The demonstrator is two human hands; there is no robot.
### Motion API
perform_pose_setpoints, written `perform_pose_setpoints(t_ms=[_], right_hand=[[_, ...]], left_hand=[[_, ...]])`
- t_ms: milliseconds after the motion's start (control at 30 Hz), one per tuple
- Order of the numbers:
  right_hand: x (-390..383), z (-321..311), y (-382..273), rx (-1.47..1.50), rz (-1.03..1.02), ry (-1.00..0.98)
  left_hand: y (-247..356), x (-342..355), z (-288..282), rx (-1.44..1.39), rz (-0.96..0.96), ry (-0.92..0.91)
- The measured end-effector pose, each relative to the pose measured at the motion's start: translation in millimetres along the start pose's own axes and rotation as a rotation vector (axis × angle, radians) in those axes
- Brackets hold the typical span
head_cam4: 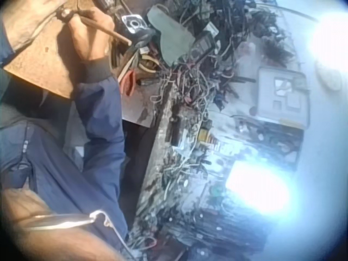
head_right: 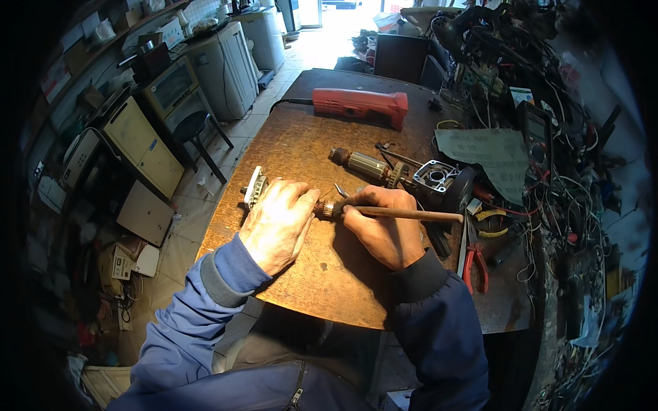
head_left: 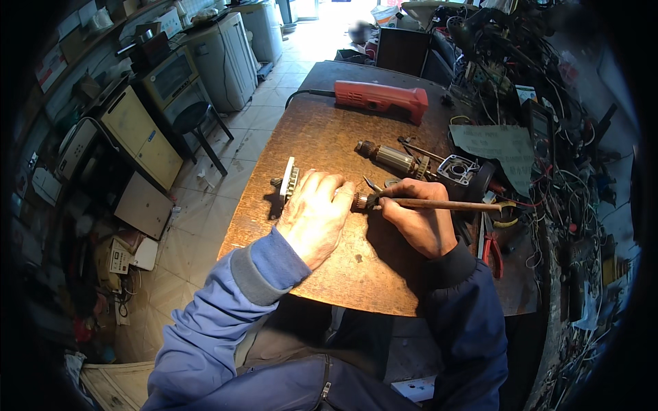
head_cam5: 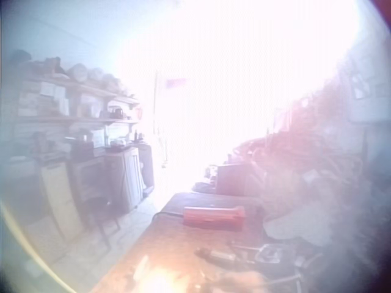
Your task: The person uses a small metal file to smooth the surface of a cylindrical motor component, then uses a wooden stick to apply a substance to the same part. The work is performed on a cluttered workbench with various tools and parts visible.
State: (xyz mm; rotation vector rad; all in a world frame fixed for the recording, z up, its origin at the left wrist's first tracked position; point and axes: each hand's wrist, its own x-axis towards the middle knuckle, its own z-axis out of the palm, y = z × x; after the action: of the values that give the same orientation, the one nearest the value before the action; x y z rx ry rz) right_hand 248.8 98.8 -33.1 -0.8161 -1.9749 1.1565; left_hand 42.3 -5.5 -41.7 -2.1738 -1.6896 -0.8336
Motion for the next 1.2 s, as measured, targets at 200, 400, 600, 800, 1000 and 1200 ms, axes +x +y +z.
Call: perform_pose_setpoints(t_ms=[200, 400, 600, 800, 1000, 1200], right_hand=[[-0.9, 9.6, -4.6, 0.224, 0.058, -0.123], [-0.6, -1.7, -1.3, 0.039, 0.042, -0.060], [0.8, 8.2, -5.5, 0.146, 0.000, -0.082], [-0.8, 6.0, -8.6, 0.170, 0.057, 0.007], [-0.5, 5.1, 4.8, 0.026, -0.020, -0.031], [-0.1, 2.9, -0.3, -0.059, -0.064, 0.015]], left_hand=[[2.3, 0.0, -3.3, -0.015, -0.031, -0.004], [0.7, 0.7, 1.3, -0.014, -0.027, 0.008], [0.9, 0.7, 1.9, 0.006, -0.031, 0.012], [1.0, 1.2, 0.1, -0.003, -0.040, -0.038], [1.3, 1.2, -0.8, -0.001, -0.041, -0.037], [1.4, 0.1, 2.0, -0.016, -0.022, 0.012]])
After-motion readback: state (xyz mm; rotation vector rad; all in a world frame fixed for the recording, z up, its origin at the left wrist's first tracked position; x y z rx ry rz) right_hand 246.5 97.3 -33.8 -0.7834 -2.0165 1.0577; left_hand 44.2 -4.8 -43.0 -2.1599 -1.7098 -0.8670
